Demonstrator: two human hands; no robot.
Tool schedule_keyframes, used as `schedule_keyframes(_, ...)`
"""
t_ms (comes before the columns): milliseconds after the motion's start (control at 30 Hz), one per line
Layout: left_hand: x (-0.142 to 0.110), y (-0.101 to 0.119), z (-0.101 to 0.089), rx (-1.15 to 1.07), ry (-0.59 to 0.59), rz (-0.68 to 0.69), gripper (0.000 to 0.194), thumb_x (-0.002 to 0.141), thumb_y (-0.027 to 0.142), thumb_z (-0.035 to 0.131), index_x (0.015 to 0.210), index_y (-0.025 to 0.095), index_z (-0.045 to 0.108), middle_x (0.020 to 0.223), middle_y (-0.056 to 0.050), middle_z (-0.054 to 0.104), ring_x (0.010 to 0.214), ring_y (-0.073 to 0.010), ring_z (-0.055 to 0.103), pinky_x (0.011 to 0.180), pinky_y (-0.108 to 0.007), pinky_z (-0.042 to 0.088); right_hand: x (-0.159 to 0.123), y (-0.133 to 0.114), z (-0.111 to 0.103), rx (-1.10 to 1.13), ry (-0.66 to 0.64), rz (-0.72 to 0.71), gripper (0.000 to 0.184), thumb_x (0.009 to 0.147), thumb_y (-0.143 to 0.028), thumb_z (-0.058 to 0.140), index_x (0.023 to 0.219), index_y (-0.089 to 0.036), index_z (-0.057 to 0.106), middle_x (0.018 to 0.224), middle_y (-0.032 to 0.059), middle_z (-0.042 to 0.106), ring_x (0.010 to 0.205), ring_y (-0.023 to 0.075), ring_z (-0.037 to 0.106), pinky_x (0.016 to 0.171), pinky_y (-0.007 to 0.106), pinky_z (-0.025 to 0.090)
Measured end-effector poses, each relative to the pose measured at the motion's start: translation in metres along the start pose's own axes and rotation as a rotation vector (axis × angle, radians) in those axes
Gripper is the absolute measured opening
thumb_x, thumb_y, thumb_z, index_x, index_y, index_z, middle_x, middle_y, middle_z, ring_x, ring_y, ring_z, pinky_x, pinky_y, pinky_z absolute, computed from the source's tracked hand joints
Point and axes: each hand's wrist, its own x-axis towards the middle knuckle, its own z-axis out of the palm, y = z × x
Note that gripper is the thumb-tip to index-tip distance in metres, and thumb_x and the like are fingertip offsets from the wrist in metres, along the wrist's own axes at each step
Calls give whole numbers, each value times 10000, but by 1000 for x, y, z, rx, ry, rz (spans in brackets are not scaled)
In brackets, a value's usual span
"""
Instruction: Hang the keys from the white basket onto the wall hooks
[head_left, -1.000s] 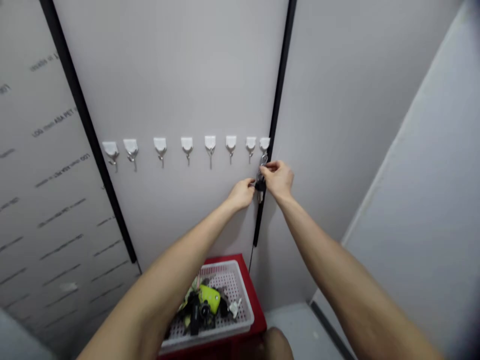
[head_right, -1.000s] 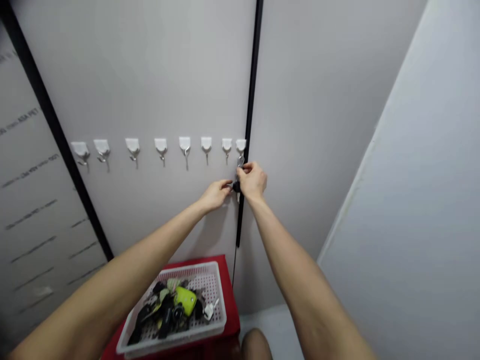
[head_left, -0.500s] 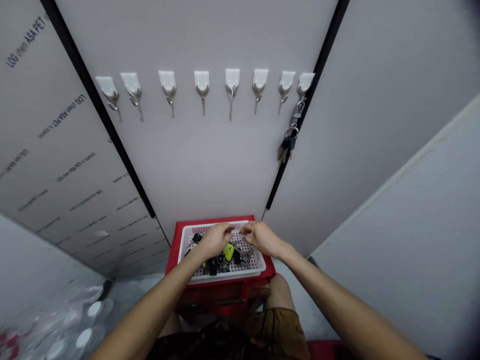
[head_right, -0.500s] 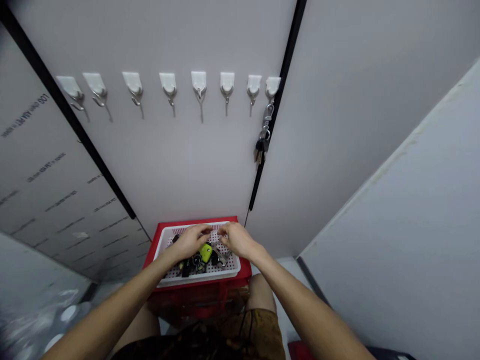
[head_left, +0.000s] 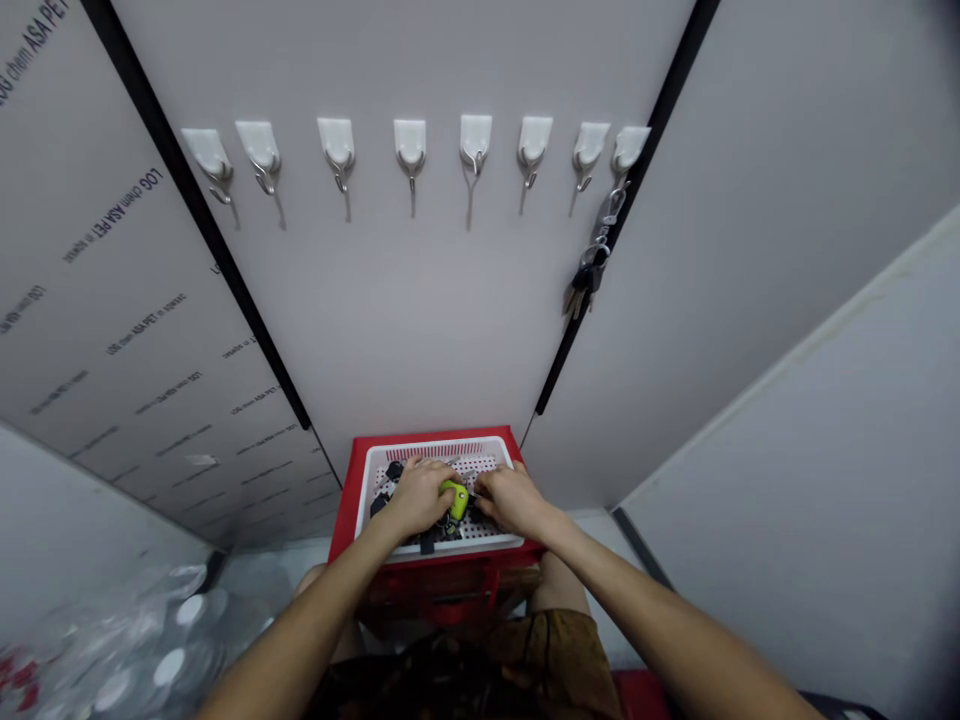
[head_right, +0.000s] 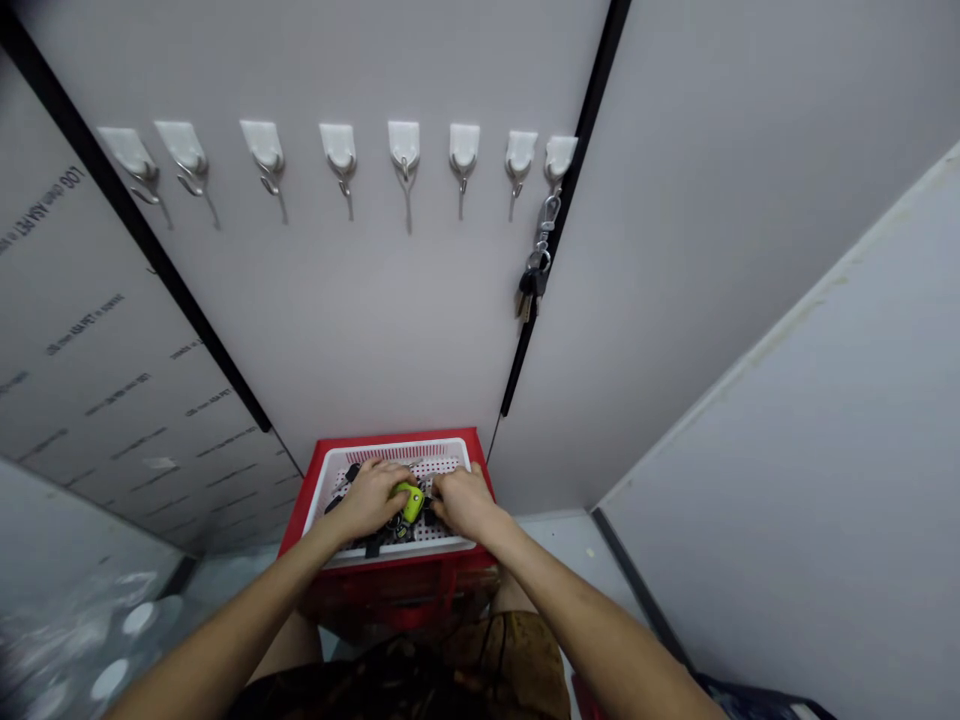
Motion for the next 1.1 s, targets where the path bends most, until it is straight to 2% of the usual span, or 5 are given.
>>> schedule_keyframes(133,-1,1,-1,-14,-21,-15,207,659,192,358,785,212,520,847,-7,565,854,-147,457,839,-356,219,1,3,-5,55,34,18,186,663,-184,382,670,-176,568,693,48,606,724,153,513,691,277,275)
schedule_keyframes(300,1,4,-4,-28,-53,-39,217,656,185,355,790,205,524,862,-21,568,860,-155,467,859,-375,202,2,12,-18,193,221,55,205,683,-187,363,668,-170,567,689,37,607,673,132,519,656,233,310)
schedule_keyframes(533,16,10,-8,-254,89,-126,319,658,255,406,958,169,474,901,-47,571,816,-145,505,769,-284,345,-1,14,-39,482,362,53,188,679,-208,372,669,-154,552,634,28,590,584,121,508,575,217,353)
schedule_keyframes(900,40,26,-15,-754,169,-198,218,646,198,428,808,106,541,769,-41,596,685,-109,519,654,-219,398,0,21,-57,826,519,131,169,656,-270,394,643,-146,509,635,22,565,592,123,499,587,238,377)
schedule_keyframes(1100,47,30,-35,-772,205,-283,156,639,205,431,669,109,551,596,1,567,560,-89,490,571,-207,388,-2,30,-69,983,616,143,168,640,-295,413,653,-145,487,625,20,556,603,121,505,619,249,382)
